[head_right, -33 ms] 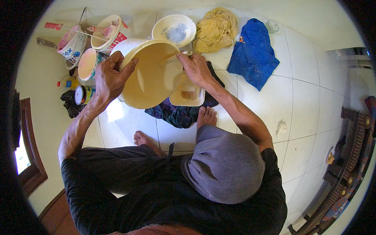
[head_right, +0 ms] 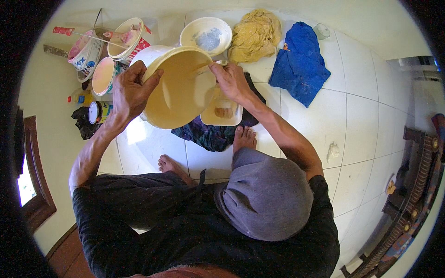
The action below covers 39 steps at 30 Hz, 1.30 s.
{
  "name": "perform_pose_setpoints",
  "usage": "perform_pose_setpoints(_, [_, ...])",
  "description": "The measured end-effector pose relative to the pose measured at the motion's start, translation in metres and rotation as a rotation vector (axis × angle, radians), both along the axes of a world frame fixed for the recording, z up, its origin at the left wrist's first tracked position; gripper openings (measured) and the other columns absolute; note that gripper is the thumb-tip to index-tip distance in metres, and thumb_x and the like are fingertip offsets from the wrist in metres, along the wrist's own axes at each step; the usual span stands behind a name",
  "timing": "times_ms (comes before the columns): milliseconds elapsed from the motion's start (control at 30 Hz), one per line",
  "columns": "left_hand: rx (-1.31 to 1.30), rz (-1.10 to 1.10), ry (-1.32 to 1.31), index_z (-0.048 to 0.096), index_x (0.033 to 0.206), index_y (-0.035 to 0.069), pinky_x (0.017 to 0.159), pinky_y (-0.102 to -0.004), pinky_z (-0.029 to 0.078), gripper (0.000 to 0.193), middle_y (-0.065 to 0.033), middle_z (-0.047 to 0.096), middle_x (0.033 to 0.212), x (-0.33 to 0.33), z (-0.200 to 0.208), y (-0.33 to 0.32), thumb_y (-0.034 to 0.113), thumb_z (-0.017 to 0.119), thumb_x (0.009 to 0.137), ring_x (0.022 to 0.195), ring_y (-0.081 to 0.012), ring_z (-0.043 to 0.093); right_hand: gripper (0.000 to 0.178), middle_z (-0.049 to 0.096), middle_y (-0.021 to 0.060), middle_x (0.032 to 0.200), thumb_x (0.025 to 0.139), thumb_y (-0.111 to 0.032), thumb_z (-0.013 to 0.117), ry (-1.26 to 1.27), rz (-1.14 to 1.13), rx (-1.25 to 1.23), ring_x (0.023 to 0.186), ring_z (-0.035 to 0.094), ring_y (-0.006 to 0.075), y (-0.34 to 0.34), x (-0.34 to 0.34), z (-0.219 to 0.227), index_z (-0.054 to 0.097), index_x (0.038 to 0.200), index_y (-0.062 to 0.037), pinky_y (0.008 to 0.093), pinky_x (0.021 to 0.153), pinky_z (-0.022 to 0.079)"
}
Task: The person sits on the floor and stirs paint in a bucket using a brush, then pours some into a container and wipes it with a cloth.
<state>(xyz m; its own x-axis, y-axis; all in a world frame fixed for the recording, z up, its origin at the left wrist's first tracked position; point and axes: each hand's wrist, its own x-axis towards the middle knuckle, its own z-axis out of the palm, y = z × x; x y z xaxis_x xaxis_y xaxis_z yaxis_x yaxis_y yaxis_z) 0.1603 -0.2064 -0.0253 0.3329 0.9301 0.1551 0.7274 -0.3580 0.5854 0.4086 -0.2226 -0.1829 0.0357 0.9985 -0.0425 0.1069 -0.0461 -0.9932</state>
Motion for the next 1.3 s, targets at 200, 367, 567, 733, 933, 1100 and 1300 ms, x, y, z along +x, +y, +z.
perform_pose_setpoints(200, [0.020, -0.010, -0.004, 0.049, 0.067, 0.004, 0.044, -0.0298, 0.031, 0.039, -0.0022, 0.042, 0.052, -0.001, -0.001, 0.000, 0.028, 0.074, 0.085, 0.050, -0.0079, 0.036, 0.056, 0.058, 0.0178, 0.057, 0.092, -0.046, 0.053, -0.014, 0.000, -0.006, 0.055, 0.059, 0.0257, 0.001, 0.000, -0.004, 0.062, 0.075, 0.0070, 0.0407, 0.056, 0.045])
perform_pose_setpoints(367, [0.039, 0.001, -0.028, 0.049, 0.064, 0.002, 0.043, -0.0334, 0.034, 0.040, -0.0071, 0.040, 0.050, 0.002, 0.001, -0.002, 0.027, 0.075, 0.081, 0.045, -0.0139, 0.037, 0.055, 0.060, 0.0180, 0.061, 0.092, -0.046, 0.053, 0.013, -0.018, 0.004, 0.059, 0.060, 0.0264, -0.002, -0.002, 0.002, 0.063, 0.078, 0.0062, 0.0412, 0.060, 0.046])
perform_pose_setpoints(567, [0.047, 0.015, 0.006, 0.048, 0.064, 0.002, 0.043, -0.0338, 0.036, 0.041, -0.0077, 0.041, 0.050, 0.006, 0.004, -0.005, 0.028, 0.075, 0.081, 0.045, -0.0139, 0.038, 0.045, 0.067, 0.0141, 0.102, 0.097, -0.031, 0.051, 0.023, 0.091, -0.212, 0.089, 0.067, 0.0193, -0.004, 0.005, 0.013, 0.061, 0.110, 0.0119, 0.0313, 0.081, 0.053])
perform_pose_setpoints(733, [0.061, 0.001, 0.009, 0.049, 0.064, 0.002, 0.043, -0.0344, 0.037, 0.042, -0.0082, 0.041, 0.050, 0.008, 0.007, -0.006, 0.030, 0.076, 0.081, 0.044, -0.0150, 0.039, 0.045, 0.067, 0.0145, 0.104, 0.097, -0.030, 0.051, 0.110, 0.096, -0.185, 0.091, 0.067, 0.0197, -0.005, 0.005, 0.015, 0.060, 0.112, 0.0117, 0.0314, 0.082, 0.053])
perform_pose_setpoints(933, [0.067, -0.008, 0.005, 0.048, 0.064, 0.002, 0.043, -0.0350, 0.037, 0.043, -0.0090, 0.042, 0.050, 0.009, 0.005, -0.006, 0.030, 0.076, 0.081, 0.044, -0.0158, 0.039, 0.043, 0.064, 0.0180, 0.071, 0.096, -0.036, 0.050, 0.108, 0.015, -0.009, 0.064, 0.064, 0.0236, -0.004, 0.000, 0.000, 0.063, 0.091, 0.0048, 0.0377, 0.063, 0.053])
perform_pose_setpoints(1100, [0.083, -0.017, 0.010, 0.047, 0.064, 0.003, 0.043, -0.0351, 0.037, 0.043, -0.0091, 0.041, 0.049, 0.009, 0.006, -0.006, 0.030, 0.076, 0.081, 0.043, -0.0159, 0.039, 0.033, 0.066, 0.0179, 0.074, 0.099, -0.031, 0.047, -0.020, 0.094, 0.077, 0.067, 0.066, 0.0254, -0.005, 0.004, 0.001, 0.064, 0.103, -0.0033, 0.0364, 0.062, 0.055])
perform_pose_setpoints(1300, [0.096, -0.029, 0.015, 0.049, 0.064, 0.003, 0.043, -0.0353, 0.037, 0.042, -0.0092, 0.041, 0.049, 0.007, 0.006, -0.007, 0.029, 0.076, 0.081, 0.043, -0.0166, 0.040, 0.043, 0.068, 0.0155, 0.080, 0.096, -0.035, 0.051, 0.222, 0.001, -0.062, 0.072, 0.066, 0.0206, -0.009, -0.006, 0.016, 0.064, 0.102, 0.0055, 0.0343, 0.068, 0.055])
